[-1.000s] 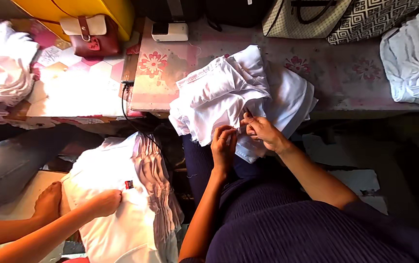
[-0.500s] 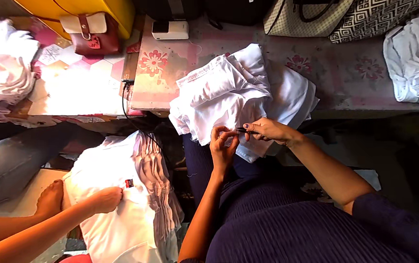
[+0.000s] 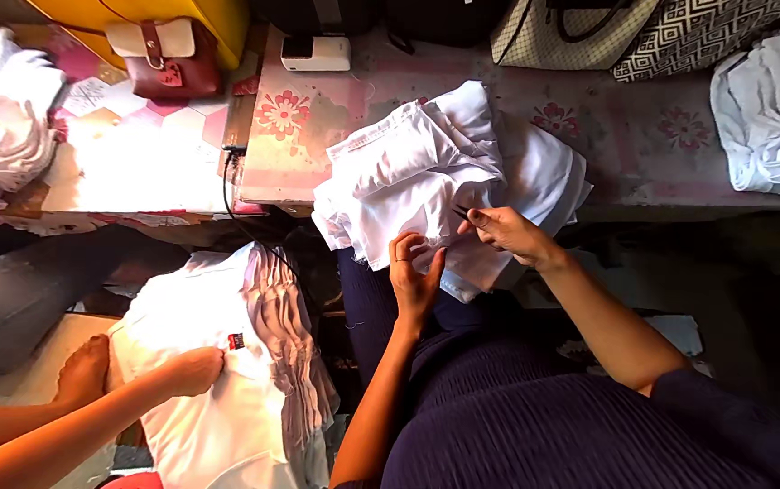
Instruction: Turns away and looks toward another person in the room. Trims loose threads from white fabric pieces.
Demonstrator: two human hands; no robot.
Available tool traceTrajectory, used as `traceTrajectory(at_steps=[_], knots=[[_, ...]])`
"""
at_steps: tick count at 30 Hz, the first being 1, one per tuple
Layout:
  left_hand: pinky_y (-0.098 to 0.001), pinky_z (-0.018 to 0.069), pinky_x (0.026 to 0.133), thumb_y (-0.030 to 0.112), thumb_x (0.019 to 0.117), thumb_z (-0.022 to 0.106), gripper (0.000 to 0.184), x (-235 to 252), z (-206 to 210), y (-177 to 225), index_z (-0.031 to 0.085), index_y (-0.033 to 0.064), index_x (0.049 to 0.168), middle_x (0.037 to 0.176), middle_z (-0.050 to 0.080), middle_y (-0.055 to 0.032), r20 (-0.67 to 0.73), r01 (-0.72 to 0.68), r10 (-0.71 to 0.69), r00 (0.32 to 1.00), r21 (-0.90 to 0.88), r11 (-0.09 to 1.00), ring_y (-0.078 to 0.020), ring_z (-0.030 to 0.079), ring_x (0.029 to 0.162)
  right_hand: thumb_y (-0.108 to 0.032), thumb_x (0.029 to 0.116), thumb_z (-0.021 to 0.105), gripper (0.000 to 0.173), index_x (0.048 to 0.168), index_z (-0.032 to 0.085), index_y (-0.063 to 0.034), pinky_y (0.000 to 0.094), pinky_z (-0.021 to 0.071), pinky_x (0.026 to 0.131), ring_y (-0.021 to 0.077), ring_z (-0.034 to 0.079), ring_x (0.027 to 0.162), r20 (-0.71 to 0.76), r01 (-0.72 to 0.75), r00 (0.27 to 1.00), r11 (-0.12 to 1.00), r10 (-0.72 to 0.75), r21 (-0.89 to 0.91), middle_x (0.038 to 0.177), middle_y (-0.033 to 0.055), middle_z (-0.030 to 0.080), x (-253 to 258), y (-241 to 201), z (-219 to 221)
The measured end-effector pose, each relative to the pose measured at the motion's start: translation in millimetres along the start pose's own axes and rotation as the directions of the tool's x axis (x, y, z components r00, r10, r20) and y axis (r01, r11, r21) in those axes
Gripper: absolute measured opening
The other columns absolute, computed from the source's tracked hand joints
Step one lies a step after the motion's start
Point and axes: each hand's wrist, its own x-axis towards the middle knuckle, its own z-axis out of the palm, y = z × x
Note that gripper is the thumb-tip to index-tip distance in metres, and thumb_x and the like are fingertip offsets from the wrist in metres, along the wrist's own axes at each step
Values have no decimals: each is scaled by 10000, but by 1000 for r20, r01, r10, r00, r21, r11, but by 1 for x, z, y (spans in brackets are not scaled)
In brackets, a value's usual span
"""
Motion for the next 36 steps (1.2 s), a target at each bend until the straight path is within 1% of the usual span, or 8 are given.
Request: traceTrajectory(at_steps=[2,4,8,12,21,28,32,36], knots=[[-343,594,888,67,857,788,323,4,8,-3,657,-103,1099,1158,638,-243,1,-71,71,997,108,992,-259,677,1054,-239,1024,645,219,959,647,-30,186,374,504,10,404,516,-105,18,994,999,-21,-32,625,-54,455,7,9,14],[-311,574,891,5,870,750,116,7,13,-9,725,-72,952,1057,684,-219,-19,-156,161,987,160,975,-243,689,1011,-162,945,747,181,891,647,-21,198,391,535,18,440,549,-161,21,987,1000,-18,20,656,-30,520,11,12,31],[-267,601,819,-45,850,715,70,6,2,-6,725,-76,912,1010,713,-187,-1,-93,93,996,110,990,-174,720,920,-79,933,738,142,842,636,-42,168,355,486,1,408,502,-243,53,970,988,-17,145,632,-47,516,8,10,47],[-343,586,898,57,909,735,269,3,4,10,690,-85,1133,1179,660,-264,11,-191,195,981,265,945,-292,700,1037,-95,951,720,164,831,625,-37,190,393,521,18,448,541,-267,54,963,990,-18,130,645,-30,519,4,3,51],[-295,575,885,-41,913,686,73,7,11,-8,747,-52,952,1016,715,-205,-4,-409,422,906,240,880,-256,708,984,-116,975,694,205,800,605,-57,169,324,462,9,382,477,-273,9,961,978,49,207,603,-42,484,2,0,54],[-293,567,927,2,936,692,126,5,4,-5,745,-43,1041,1114,711,-215,30,-360,363,931,232,904,-248,707,1059,-118,996,661,215,808,568,-74,164,314,445,10,362,456,-248,-19,965,970,82,244,587,-53,450,2,-1,57],[-293,574,891,-29,939,661,100,9,2,-10,738,-48,1001,1069,708,-207,59,-374,371,927,221,901,-242,708,1006,-132,993,670,219,802,576,-78,167,321,451,7,373,462,-258,-12,963,974,72,226,589,-52,470,2,-1,58],[-311,556,937,-29,893,662,91,6,-3,-8,684,-59,976,1109,676,-208,68,-262,255,965,132,956,-243,672,1082,-143,994,670,238,782,575,-89,159,309,423,4,354,427,-240,-9,968,970,69,243,547,-60,441,1,-2,56]])
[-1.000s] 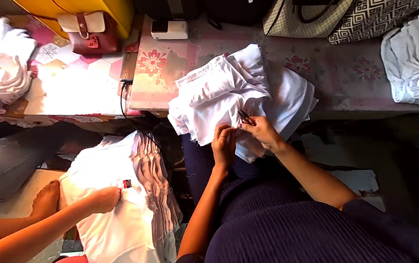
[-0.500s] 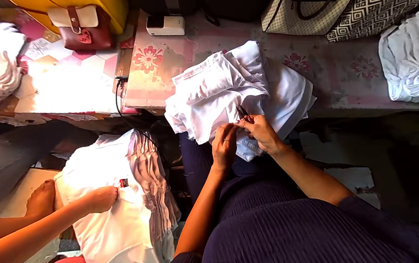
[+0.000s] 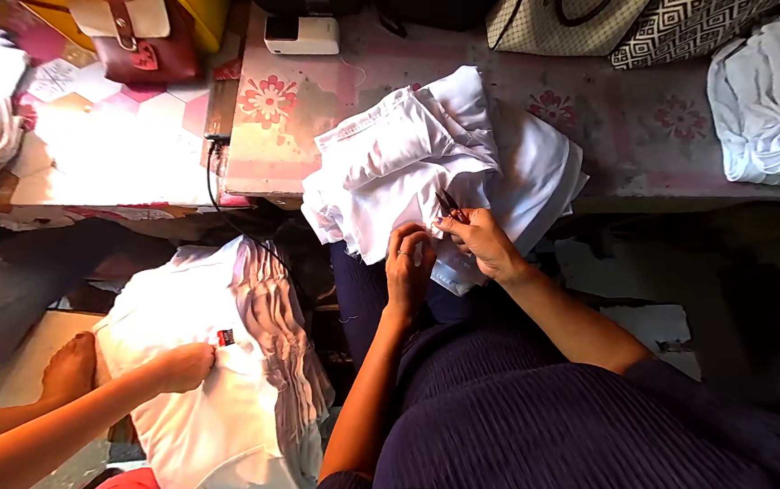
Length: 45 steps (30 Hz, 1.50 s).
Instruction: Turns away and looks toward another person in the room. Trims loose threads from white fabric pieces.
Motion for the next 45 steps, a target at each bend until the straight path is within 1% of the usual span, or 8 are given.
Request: traceTrajectory(at_steps=[4,11,16,20,24,26,31,45], knots=[[-308,590,934,-19,910,696,167,1,0,6,710,-76,1066,1152,678,-205,-31,64,-67,997,-70,995,-218,690,1090,-151,988,676,259,756,574,-96,167,294,417,7,333,419,1,20,1000,1000,-20,-14,527,-60,414,-1,-2,2],[-270,559,902,-44,852,703,72,1,3,3,701,-49,923,1046,690,-181,-67,2,-4,998,-24,1000,-205,679,1030,-139,992,671,280,735,577,-79,170,305,427,11,350,425,-15,26,1000,999,-27,-43,525,-55,424,-2,1,3],[-308,586,926,-1,891,727,200,3,0,8,713,-72,1077,1139,676,-213,-9,52,-53,999,-57,997,-229,683,1087,-146,994,670,296,727,561,-81,175,312,436,15,358,435,-21,49,998,996,-51,-69,534,-48,428,-2,-2,4],[-281,576,896,-56,902,693,80,6,2,3,751,-55,957,1035,721,-185,-42,-28,27,999,-26,999,-208,708,996,-158,1005,657,261,772,583,-69,175,322,455,9,370,456,17,83,997,986,-81,-143,557,-55,441,0,0,2],[-293,590,913,-10,913,667,91,2,-8,-5,724,-57,965,1116,690,-162,96,218,-202,975,-217,951,-173,686,1071,-356,1119,393,427,989,681,-68,161,303,435,-1,320,434,203,-3,979,998,16,-65,543,-95,368,-4,-8,-24],[-277,585,904,20,914,658,83,1,-14,-7,705,-33,957,1170,639,-121,181,373,-331,926,-316,872,-139,647,1101,-404,1127,289,519,978,670,-85,152,281,421,-8,300,420,311,-79,947,997,83,-27,531,-103,344,-10,-16,-39],[-233,558,822,4,898,612,81,8,-22,2,665,55,864,1151,609,-35,267,548,-478,837,-411,729,-80,615,1026,-311,1117,415,430,935,711,-58,141,254,418,-32,296,422,394,-193,894,977,212,-86,525,-120,359,-17,-11,-41],[-246,573,835,-16,872,655,88,9,-24,8,676,52,821,1158,632,-46,271,588,-526,806,-467,660,-99,633,1028,-253,1100,481,366,889,696,-46,142,232,419,-31,283,423,338,-180,923,983,182,-40,520,-112,357,-8,2,-22]])
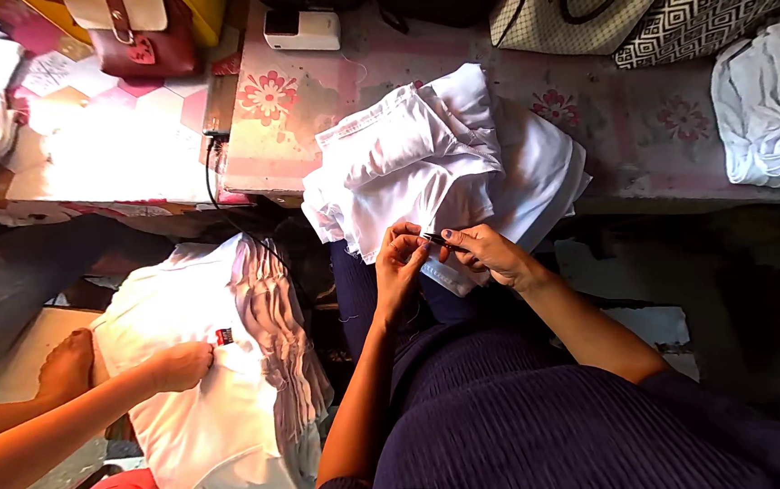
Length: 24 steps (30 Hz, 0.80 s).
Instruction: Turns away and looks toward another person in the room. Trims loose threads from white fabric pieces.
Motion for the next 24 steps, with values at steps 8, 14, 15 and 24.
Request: traceTrajectory(at_steps=[8,14,15,24], knots=[[-379,606,900,6,926,608,108,-6,0,-5,621,32,1029,1140,692,-70,-30,-25,22,999,-121,992,-185,698,1041,-310,1107,427,384,963,702,-83,164,311,458,-8,333,462,-216,285,930,954,-298,-92,558,-107,383,5,12,-4],[-334,618,883,-5,860,770,317,6,17,-17,659,-115,1136,1187,655,-206,-20,-280,294,956,246,928,-203,700,1043,-148,966,717,144,962,663,-14,208,406,537,36,460,565,-335,220,902,956,-275,-193,703,-5,551,22,18,11],[-303,620,860,-23,864,760,213,8,17,-19,709,-99,1056,1136,687,-199,-30,-318,342,939,295,901,-182,715,1004,-140,965,715,135,941,661,-18,208,396,538,34,453,564,-343,224,895,953,-285,-206,695,-8,544,22,18,13],[-261,610,854,-45,884,727,120,5,16,-22,744,-85,997,1123,719,-202,-4,-382,417,909,394,836,-168,732,994,-128,999,668,118,949,654,-22,177,362,507,13,405,520,-215,186,950,963,-228,-196,659,-31,509,17,15,3]])
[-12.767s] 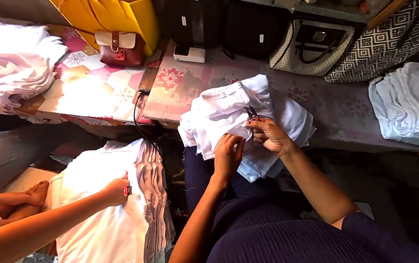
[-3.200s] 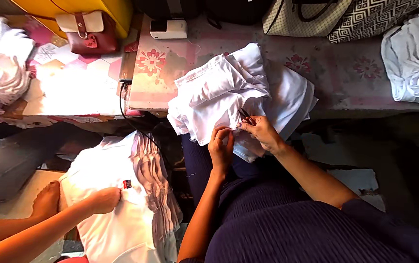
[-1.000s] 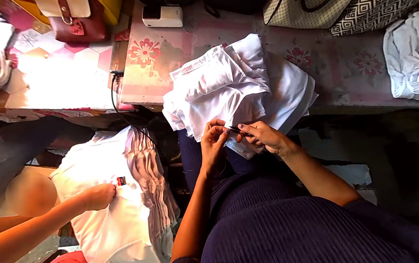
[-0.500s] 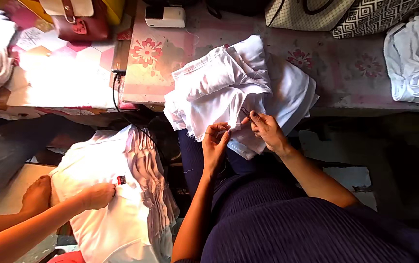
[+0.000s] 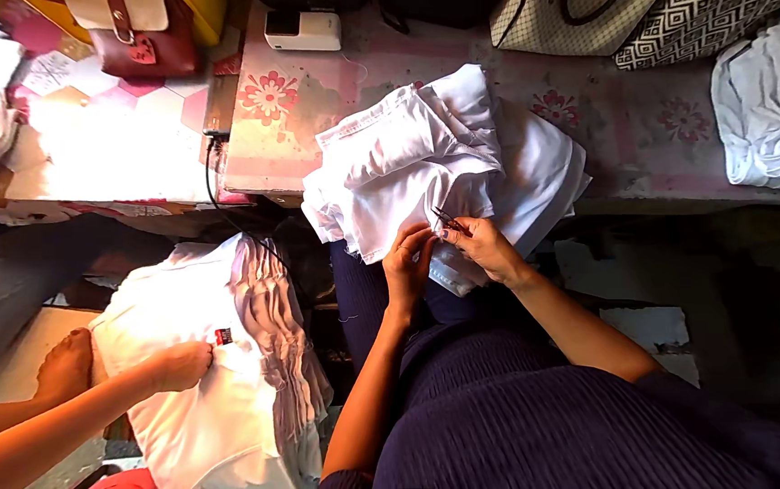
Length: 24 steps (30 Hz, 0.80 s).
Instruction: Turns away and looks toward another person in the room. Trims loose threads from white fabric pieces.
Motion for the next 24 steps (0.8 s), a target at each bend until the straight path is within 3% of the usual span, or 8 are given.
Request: traceTrajectory(at_steps=[2,4,8,11,15,24], knots=[[-247,603,826,-55,883,714,82,1,1,-1,746,-78,955,1083,725,-187,-18,-6,6,1000,9,1000,-149,727,951,-123,998,668,124,933,645,-20,182,365,518,17,410,531,-2,3,1000,1000,-3,-18,665,-26,506,2,2,0],[-254,614,823,-35,894,700,70,3,-2,1,729,-74,944,1098,708,-169,5,99,-99,995,-58,993,-137,718,972,-158,1031,621,156,931,641,-40,177,350,497,12,389,508,32,-5,999,1000,4,23,633,-47,466,1,-1,-4],[-237,597,811,15,897,687,46,1,-11,7,688,-22,925,1130,632,-96,45,295,-292,955,-202,934,-95,663,978,-388,1125,312,463,978,649,-106,142,286,424,-18,302,426,268,-169,956,970,118,175,543,-112,343,-13,-24,-28],[-217,584,753,13,902,660,41,-2,-13,12,679,-13,927,1006,631,-56,54,336,-332,942,-219,916,-63,652,861,-342,1127,366,442,941,667,-77,136,267,413,-23,295,414,333,-282,915,951,227,125,530,-108,340,-17,-29,-36],[-227,579,677,12,939,627,56,-5,-14,19,653,-14,981,768,688,19,97,408,-396,913,-246,879,-31,665,682,-327,1122,400,427,890,671,-93,140,238,411,-33,278,412,363,-326,887,944,285,55,521,-124,339,-12,-24,-27],[-235,602,683,-22,943,613,48,-4,-16,21,659,-14,955,742,699,21,108,429,-416,903,-275,860,-46,686,671,-244,1107,464,355,915,689,-48,143,251,425,-30,296,428,248,-225,949,969,194,102,529,-112,366,-8,-16,-13]])
